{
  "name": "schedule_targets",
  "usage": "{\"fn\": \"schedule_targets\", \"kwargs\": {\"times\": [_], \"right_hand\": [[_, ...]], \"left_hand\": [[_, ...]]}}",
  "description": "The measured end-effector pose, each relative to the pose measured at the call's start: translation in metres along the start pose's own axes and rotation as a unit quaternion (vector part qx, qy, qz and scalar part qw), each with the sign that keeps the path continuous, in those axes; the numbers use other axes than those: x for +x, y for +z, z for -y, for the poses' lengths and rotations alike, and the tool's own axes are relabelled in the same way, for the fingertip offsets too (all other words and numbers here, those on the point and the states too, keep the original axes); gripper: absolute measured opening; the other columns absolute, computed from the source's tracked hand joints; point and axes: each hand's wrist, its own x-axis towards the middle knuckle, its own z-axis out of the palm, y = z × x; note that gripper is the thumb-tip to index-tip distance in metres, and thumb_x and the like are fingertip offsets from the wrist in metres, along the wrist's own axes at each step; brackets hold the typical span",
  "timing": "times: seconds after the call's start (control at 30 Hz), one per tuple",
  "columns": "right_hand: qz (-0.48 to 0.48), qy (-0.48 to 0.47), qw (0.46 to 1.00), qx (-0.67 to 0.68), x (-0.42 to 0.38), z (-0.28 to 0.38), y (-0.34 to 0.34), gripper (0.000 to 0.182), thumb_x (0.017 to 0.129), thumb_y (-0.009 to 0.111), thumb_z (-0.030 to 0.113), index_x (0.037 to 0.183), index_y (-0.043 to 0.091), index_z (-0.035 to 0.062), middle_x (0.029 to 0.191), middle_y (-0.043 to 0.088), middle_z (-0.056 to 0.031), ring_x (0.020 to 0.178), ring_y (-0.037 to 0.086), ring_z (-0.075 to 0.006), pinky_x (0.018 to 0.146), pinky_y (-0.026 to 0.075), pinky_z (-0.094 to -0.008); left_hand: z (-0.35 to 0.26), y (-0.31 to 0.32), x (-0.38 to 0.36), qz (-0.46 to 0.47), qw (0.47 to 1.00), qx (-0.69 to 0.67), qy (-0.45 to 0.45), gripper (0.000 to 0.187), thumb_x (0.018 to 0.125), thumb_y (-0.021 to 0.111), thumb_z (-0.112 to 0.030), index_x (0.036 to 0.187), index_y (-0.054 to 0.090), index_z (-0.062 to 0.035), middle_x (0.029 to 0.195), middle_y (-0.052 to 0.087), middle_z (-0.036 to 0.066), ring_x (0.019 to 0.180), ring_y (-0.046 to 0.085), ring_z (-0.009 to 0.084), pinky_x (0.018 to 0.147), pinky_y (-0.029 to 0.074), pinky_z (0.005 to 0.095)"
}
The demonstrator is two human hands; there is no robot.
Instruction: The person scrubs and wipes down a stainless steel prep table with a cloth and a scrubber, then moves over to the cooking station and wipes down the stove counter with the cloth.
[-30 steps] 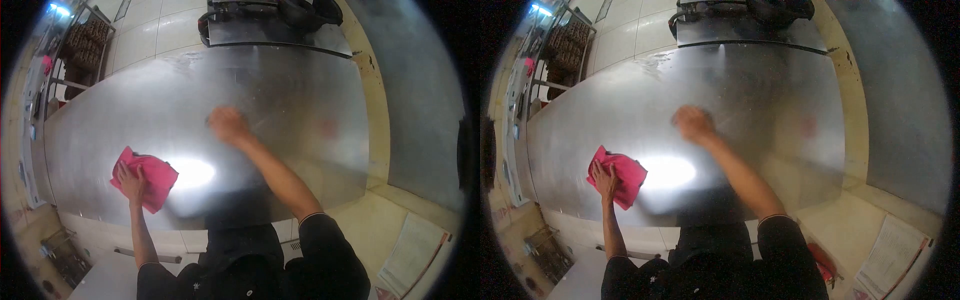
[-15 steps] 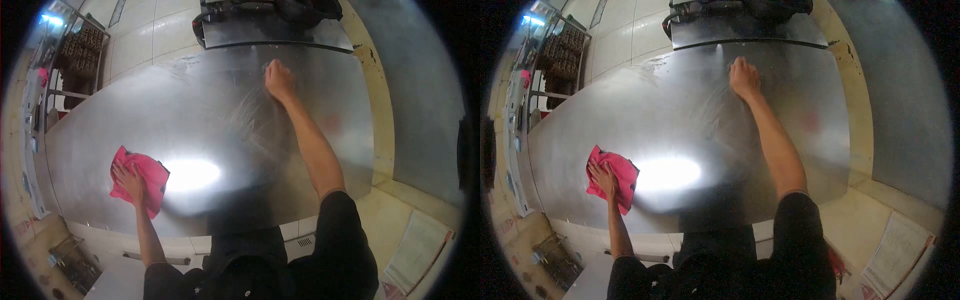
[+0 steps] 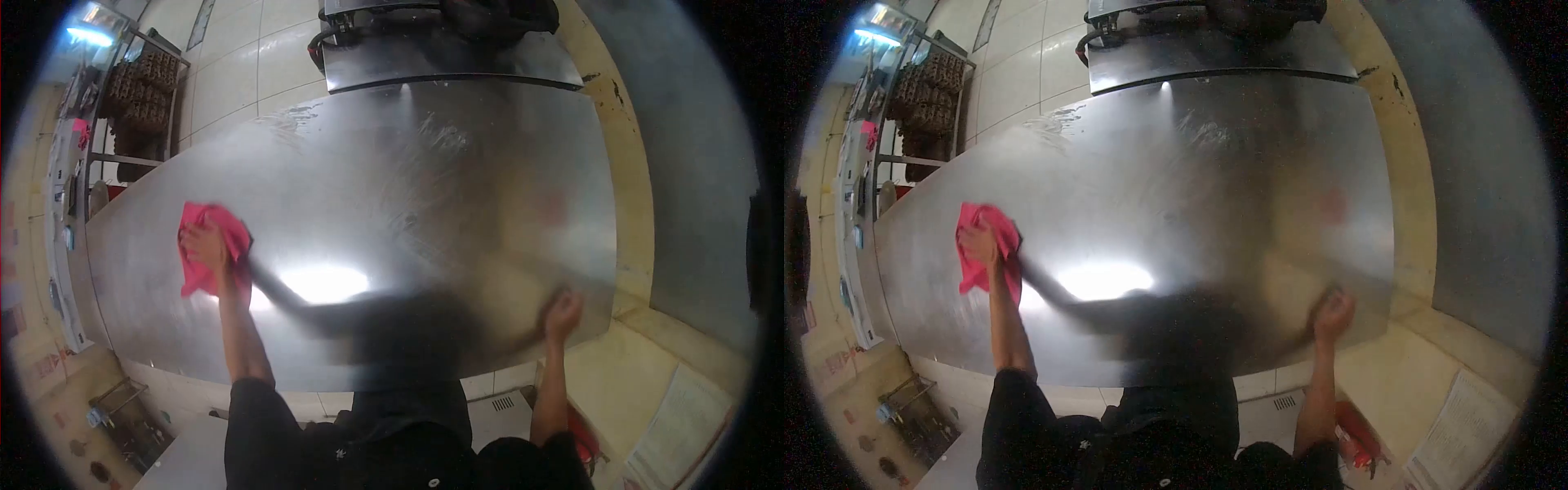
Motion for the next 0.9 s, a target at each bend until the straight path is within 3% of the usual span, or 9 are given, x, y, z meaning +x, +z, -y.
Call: {"fn": "schedule_targets", "kwargs": {"times": [0.13, 0.23, 0.4, 0.47, 0.53, 0.6, 0.67, 0.8, 0.9], "right_hand": [[0.05, 0.161, 0.986, 0.006, -0.015, -0.049, -0.032, 0.025, 0.103, 0.058, 0.026, 0.102, 0.058, 0.0009, 0.099, 0.065, -0.0164, 0.093, 0.064, -0.0346, 0.082, 0.049, -0.0435], [0.031, 0.168, 0.985, -0.023, 0.008, -0.057, -0.02, 0.027, 0.104, 0.057, 0.028, 0.103, 0.057, 0.0004, 0.098, 0.064, -0.0164, 0.093, 0.064, -0.0347, 0.081, 0.049, -0.0434], [-0.01, 0.122, 0.992, -0.023, 0.032, -0.062, -0.013, 0.023, 0.104, 0.056, 0.025, 0.1, 0.052, 0.003, 0.093, 0.06, -0.014, 0.086, 0.061, -0.0345, 0.078, 0.048, -0.0442], [-0.023, 0.102, 0.994, -0.025, 0.032, -0.069, -0.006, 0.023, 0.105, 0.055, 0.026, 0.1, 0.052, 0.0032, 0.094, 0.06, -0.0137, 0.087, 0.061, -0.0341, 0.077, 0.048, -0.0441], [-0.022, 0.095, 0.995, -0.029, 0.025, -0.078, 0.0, 0.024, 0.105, 0.055, 0.027, 0.1, 0.052, 0.0034, 0.094, 0.06, -0.0133, 0.087, 0.062, -0.0337, 0.077, 0.048, -0.044], [-0.013, 0.133, 0.99, -0.048, 0.024, -0.081, 0.0, 0.025, 0.105, 0.055, 0.028, 0.102, 0.053, 0.0036, 0.095, 0.06, -0.0127, 0.087, 0.062, -0.033, 0.077, 0.048, -0.0437], [-0.011, 0.146, 0.988, -0.046, 0.024, -0.081, 0.0, 0.026, 0.105, 0.054, 0.029, 0.104, 0.054, 0.0031, 0.096, 0.061, -0.0129, 0.089, 0.062, -0.0331, 0.077, 0.049, -0.0438], [-0.014, 0.136, 0.989, -0.064, 0.02, -0.088, 0.005, 0.02, 0.103, 0.056, 0.022, 0.109, 0.057, 0.0026, 0.107, 0.065, -0.0166, 0.101, 0.064, -0.0366, 0.085, 0.05, -0.0464], [0.015, 0.187, 0.977, -0.105, 0.019, -0.091, 0.007, 0.024, 0.105, 0.056, 0.026, 0.112, 0.057, 0.0024, 0.11, 0.065, -0.0153, 0.101, 0.064, -0.0356, 0.085, 0.05, -0.0455]], "left_hand": [[-0.19, -0.139, 0.048, 0.183, 0.934, -0.278, 0.13, 0.076, 0.091, 0.054, -0.047, 0.147, 0.046, 0.0036, 0.155, 0.042, 0.026, 0.146, 0.037, 0.0424, 0.121, 0.025, 0.0536], [-0.323, -0.271, -0.026, 0.14, 0.833, -0.458, 0.278, 0.067, 0.094, 0.051, -0.035, 0.148, 0.045, 0.0032, 0.157, 0.041, 0.024, 0.148, 0.035, 0.0406, 0.124, 0.023, 0.0508], [-0.343, -0.537, -0.224, 0.273, 0.462, -0.713, 0.451, 0.072, 0.089, 0.061, -0.029, 0.154, 0.042, -0.0032, 0.159, 0.04, 0.021, 0.15, 0.034, 0.0385, 0.125, 0.024, 0.05], [-0.341, -0.555, -0.264, 0.264, 0.453, -0.704, 0.48, 0.076, 0.09, 0.065, -0.033, 0.155, 0.04, -0.0041, 0.16, 0.04, 0.021, 0.15, 0.034, 0.0371, 0.124, 0.026, 0.0475], [-0.319, -0.545, -0.24, 0.38, 0.347, -0.693, 0.505, 0.08, 0.091, 0.067, -0.041, 0.157, 0.037, -0.0076, 0.16, 0.039, 0.02, 0.15, 0.035, 0.0356, 0.122, 0.031, 0.0461], [-0.302, -0.476, -0.201, 0.408, 0.432, -0.671, 0.443, 0.077, 0.092, 0.068, -0.045, 0.155, 0.042, -0.0102, 0.16, 0.039, 0.019, 0.149, 0.037, 0.0354, 0.119, 0.037, 0.0462], [-0.251, -0.402, -0.103, 0.43, 0.629, -0.579, 0.29, 0.074, 0.088, 0.073, -0.044, 0.149, 0.05, -0.01, 0.16, 0.04, 0.018, 0.148, 0.038, 0.0358, 0.12, 0.035, 0.0467], [-0.095, -0.124, 0.012, 0.207, 0.922, -0.305, 0.12, 0.082, 0.094, 0.059, -0.056, 0.154, 0.04, -0.0034, 0.159, 0.039, 0.022, 0.149, 0.034, 0.037, 0.124, 0.024, 0.0495], [-0.049, -0.035, 0.072, 0.229, 0.946, -0.23, 0.017, 0.088, 0.096, 0.047, -0.066, 0.156, 0.036, -0.0021, 0.16, 0.039, 0.022, 0.15, 0.034, 0.0367, 0.123, 0.022, 0.0543]]}}
